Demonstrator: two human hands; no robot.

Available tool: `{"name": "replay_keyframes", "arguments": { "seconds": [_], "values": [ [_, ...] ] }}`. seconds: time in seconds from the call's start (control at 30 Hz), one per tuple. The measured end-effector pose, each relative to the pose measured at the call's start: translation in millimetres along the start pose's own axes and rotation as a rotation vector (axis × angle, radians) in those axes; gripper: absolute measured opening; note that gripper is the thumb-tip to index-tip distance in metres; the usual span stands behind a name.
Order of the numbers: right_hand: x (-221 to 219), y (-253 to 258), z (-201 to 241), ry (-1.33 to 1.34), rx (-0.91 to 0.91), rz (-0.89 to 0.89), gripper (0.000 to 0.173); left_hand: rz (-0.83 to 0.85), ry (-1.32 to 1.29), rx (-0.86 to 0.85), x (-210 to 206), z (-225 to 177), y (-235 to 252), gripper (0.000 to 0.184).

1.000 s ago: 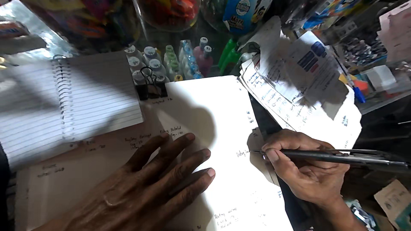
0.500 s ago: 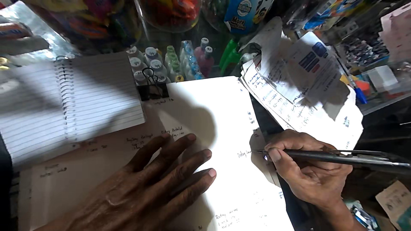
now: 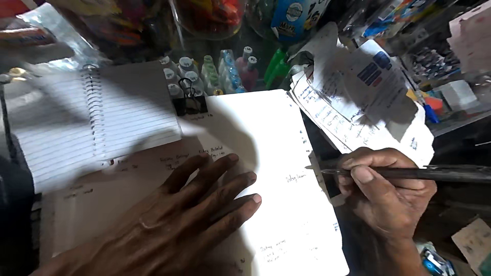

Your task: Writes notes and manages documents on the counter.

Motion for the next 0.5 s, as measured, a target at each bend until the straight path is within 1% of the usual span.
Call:
{"name": "replay_keyframes", "arguments": {
  "seconds": [0.2,0.5],
  "values": [
    [-1.9,-5.2,-1.2,-0.042,0.018,-0.049,0.013,-0.033,0.012,-0.006,-0.8,1.2,-0.8,0.075],
    [-4.4,-3.5,-1.5,-0.13,0.003,-0.001,0.022,-0.052,0.056,-0.005,-0.8,2.2,-0.1,0.076]
  ]
}}
Point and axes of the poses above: each hand's wrist, its own y-axis towards the middle knuckle, its own x-axis out of the back of the hand, z = x × y, the point moved 4 cm from there along y, towards the middle knuckle
